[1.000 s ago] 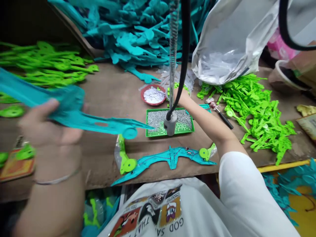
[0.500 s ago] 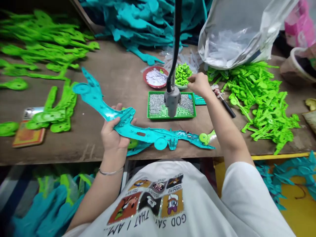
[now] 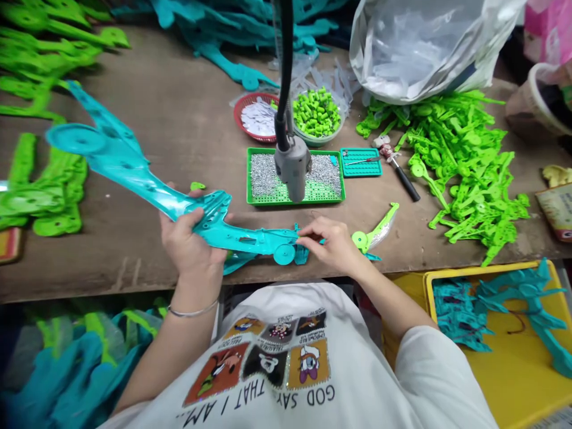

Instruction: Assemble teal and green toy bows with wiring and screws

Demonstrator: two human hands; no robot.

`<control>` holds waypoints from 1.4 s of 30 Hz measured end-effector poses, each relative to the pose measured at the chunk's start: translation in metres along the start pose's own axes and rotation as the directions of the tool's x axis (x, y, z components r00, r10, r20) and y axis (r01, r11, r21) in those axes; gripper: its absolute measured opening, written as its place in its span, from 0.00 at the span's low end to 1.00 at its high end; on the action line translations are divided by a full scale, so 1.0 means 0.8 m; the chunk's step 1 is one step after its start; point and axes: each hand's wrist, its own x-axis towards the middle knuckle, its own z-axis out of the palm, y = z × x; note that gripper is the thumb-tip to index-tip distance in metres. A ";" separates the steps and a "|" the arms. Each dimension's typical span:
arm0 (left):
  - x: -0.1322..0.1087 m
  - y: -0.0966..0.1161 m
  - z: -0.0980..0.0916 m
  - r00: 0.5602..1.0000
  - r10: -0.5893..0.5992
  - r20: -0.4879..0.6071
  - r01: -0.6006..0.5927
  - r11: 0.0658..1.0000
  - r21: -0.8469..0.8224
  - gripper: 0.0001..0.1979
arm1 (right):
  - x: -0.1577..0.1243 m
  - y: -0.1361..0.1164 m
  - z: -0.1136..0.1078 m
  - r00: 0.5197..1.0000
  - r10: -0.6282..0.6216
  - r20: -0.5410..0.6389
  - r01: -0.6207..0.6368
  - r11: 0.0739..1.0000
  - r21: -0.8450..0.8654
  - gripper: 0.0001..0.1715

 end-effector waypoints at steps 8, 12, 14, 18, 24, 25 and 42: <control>-0.006 0.007 0.002 0.998 0.040 0.044 -0.041 0.999 0.016 0.32 | 0.001 0.004 0.017 1.000 -0.011 0.030 0.014 0.992 -0.122 0.06; -0.007 0.010 0.001 0.998 0.045 0.054 -0.046 0.999 0.022 0.32 | 0.003 0.003 0.018 0.997 -0.019 0.072 0.028 0.992 -0.122 0.07; -0.007 0.012 0.002 0.998 0.031 0.058 -0.033 0.999 0.025 0.33 | 0.004 0.001 0.018 0.996 -0.013 0.092 0.023 0.994 -0.110 0.08; -0.011 0.016 0.012 0.998 0.013 0.056 -0.013 1.000 0.004 0.34 | 0.005 -0.004 0.023 0.991 -0.002 0.136 0.020 0.991 -0.130 0.09; -0.018 0.022 0.031 0.993 -0.102 0.063 0.105 0.994 -0.041 0.31 | 0.002 -0.010 0.038 0.984 0.020 0.180 0.015 0.981 -0.191 0.08; -0.016 0.021 0.031 0.990 -0.125 0.066 0.128 0.991 -0.048 0.30 | 0.001 -0.010 0.035 0.985 0.035 0.171 -0.002 0.982 -0.190 0.08; -0.068 -0.018 0.025 0.941 -0.318 0.113 0.324 0.945 -0.035 0.30 | 0.313 0.086 -0.097 0.980 0.091 -0.175 -0.184 0.740 -0.647 0.09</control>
